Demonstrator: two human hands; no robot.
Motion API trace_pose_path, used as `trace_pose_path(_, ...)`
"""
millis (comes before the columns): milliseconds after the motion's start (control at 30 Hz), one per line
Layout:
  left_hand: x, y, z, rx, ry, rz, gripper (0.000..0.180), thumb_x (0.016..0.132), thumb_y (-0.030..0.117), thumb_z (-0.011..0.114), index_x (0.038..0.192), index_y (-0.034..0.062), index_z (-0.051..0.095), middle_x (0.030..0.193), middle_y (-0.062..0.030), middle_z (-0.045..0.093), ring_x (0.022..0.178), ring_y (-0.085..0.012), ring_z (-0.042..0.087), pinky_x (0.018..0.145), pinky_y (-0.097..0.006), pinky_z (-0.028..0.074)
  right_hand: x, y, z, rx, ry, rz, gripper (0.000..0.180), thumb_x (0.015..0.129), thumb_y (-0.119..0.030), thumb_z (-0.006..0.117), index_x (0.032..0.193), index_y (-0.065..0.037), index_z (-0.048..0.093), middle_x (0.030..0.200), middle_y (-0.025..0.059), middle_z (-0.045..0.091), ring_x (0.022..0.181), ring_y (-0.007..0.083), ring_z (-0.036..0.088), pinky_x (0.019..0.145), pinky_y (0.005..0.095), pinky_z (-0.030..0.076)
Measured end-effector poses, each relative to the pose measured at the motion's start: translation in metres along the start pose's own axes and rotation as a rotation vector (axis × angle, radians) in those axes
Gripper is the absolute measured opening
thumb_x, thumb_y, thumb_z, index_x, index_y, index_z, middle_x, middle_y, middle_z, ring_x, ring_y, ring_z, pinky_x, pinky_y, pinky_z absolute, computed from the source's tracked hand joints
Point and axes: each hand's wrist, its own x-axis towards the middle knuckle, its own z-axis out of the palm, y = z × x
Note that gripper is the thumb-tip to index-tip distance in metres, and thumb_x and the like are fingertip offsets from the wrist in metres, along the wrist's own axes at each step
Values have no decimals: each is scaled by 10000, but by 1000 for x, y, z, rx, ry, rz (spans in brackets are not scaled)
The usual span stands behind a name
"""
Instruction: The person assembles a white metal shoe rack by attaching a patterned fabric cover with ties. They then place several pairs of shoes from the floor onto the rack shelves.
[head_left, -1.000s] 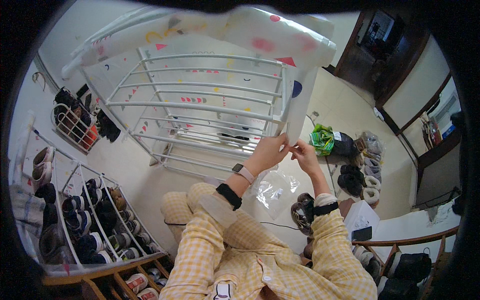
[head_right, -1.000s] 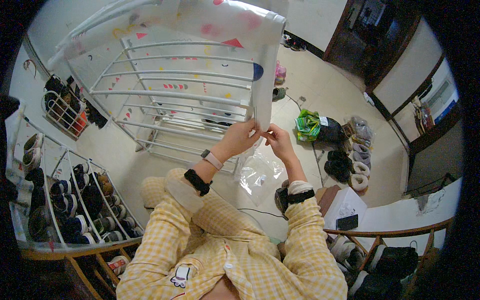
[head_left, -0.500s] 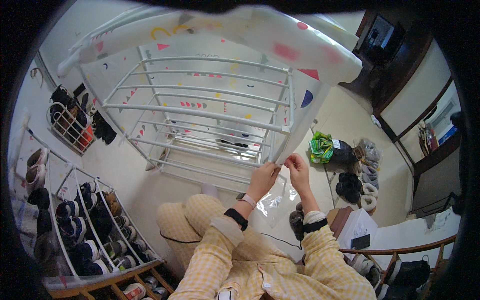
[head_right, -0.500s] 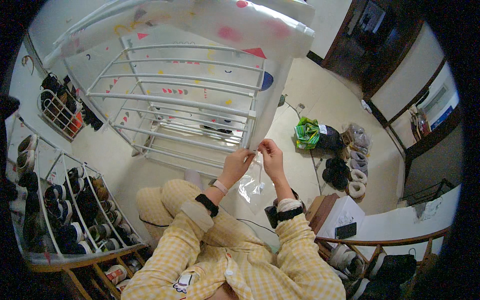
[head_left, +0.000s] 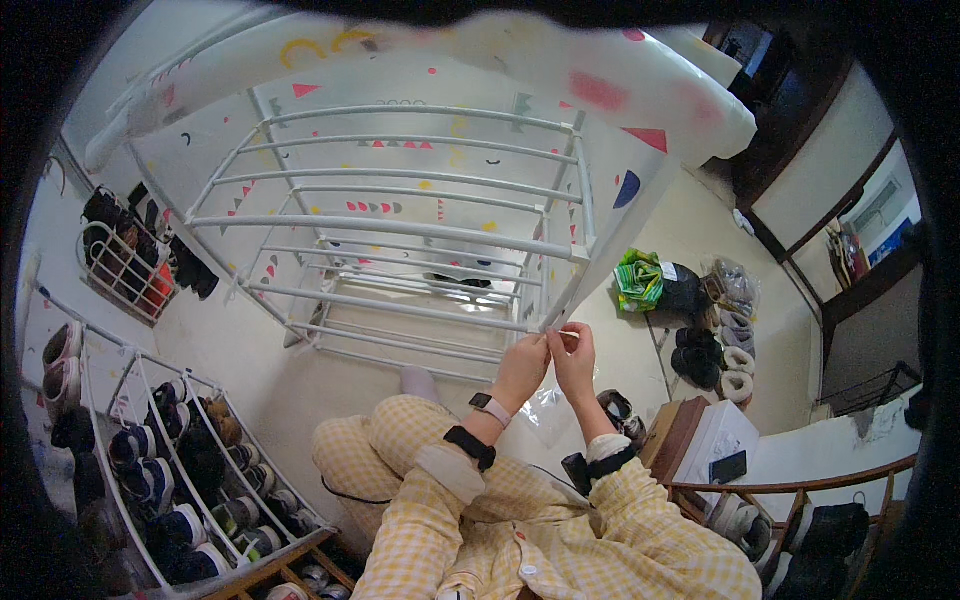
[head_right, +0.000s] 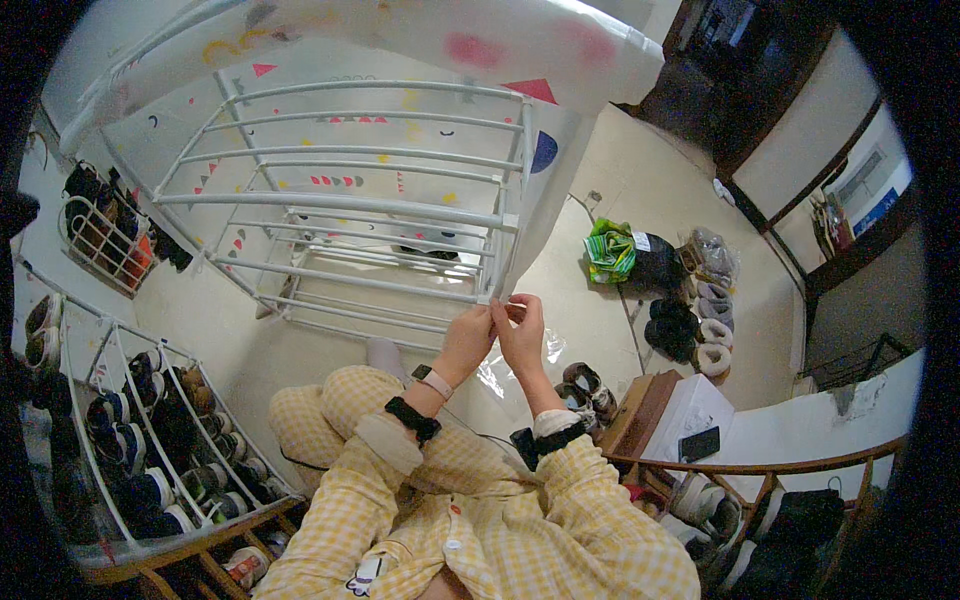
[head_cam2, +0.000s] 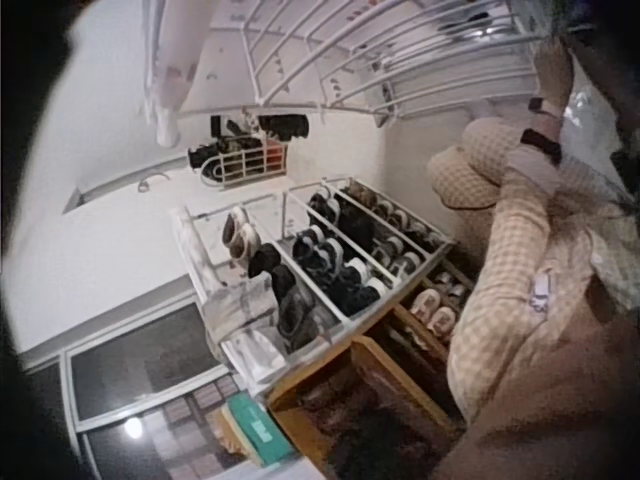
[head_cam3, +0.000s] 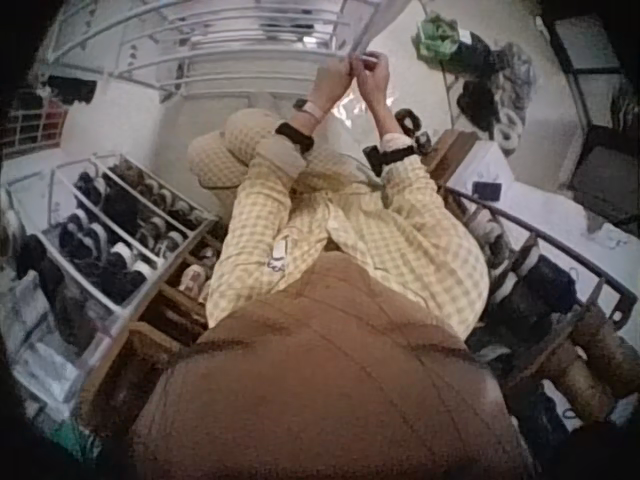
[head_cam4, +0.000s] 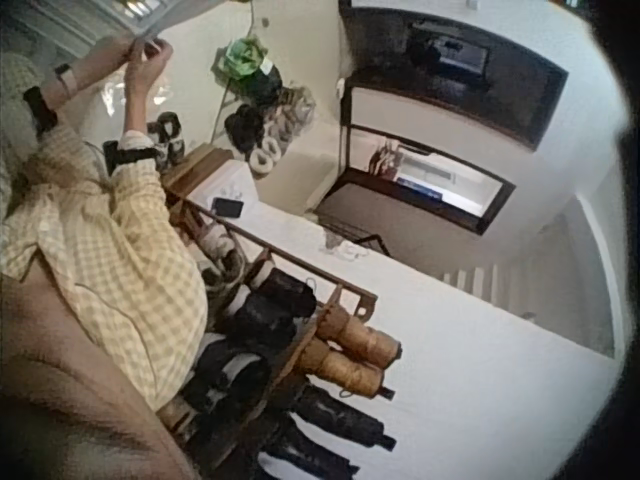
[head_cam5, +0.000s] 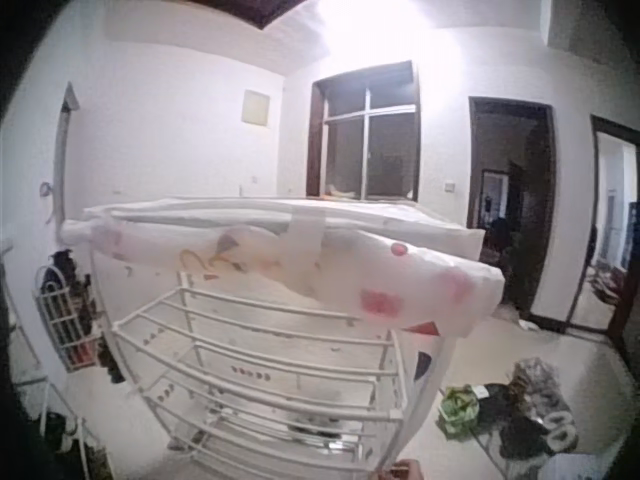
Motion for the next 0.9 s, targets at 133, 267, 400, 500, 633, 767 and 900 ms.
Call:
trace_pose_path(133,0,-6,-8,90,-135,11,164,801,171,586,756,21,633,701,-171,604,690,-365,593,599,-440,460,4,7,1,-184,13,-44,202,854,-167,638,854,12,544,753,59,581,666,113,547,606,259,452)
trace_pose_path(267,13,-16,-29,79,-353,4,285,836,283,574,765,26,676,695,-155,640,672,-332,619,586,-400,460,5,5,-9,-182,-4,10,202,881,-182,605,797,-1,572,668,30,568,610,74,484,535,234,398)
trace_pose_path(400,39,-30,-46,-119,-469,-335,292,868,283,569,884,18,689,756,-137,672,671,-229,645,630,-334,486,6,-7,-14,-280,1,-56,189,889,-173,583,820,3,576,657,67,576,575,122,509,537,262,419)
trace_pose_path(500,55,-36,-42,-165,-186,-133,231,866,199,579,965,11,669,818,-142,675,692,-206,633,669,-326,497,5,-16,-14,-340,-10,5,179,879,-153,575,825,17,578,680,132,606,532,194,583,539,309,469)
trace_pose_path(633,79,-43,-26,-596,-525,-359,201,880,103,550,1035,-4,621,917,-67,650,789,-150,612,716,-295,505,8,-20,-14,-219,19,59,187,883,-159,565,832,21,562,704,157,620,512,233,623,518,328,497)
trace_pose_path(767,100,-49,-15,-640,-739,-454,185,922,128,500,1013,10,611,906,-39,629,803,-121,594,751,-286,500,16,-15,-12,-341,98,-88,177,857,-144,577,793,21,563,742,197,622,606,318,626,563,383,490)
trace_pose_path(900,121,-57,-17,-694,-991,-393,234,896,242,552,901,13,603,762,-10,595,682,-96,544,649,-239,473,24,-12,-3,-459,119,-162,157,836,-112,596,775,30,567,720,210,625,659,321,643,577,366,497)
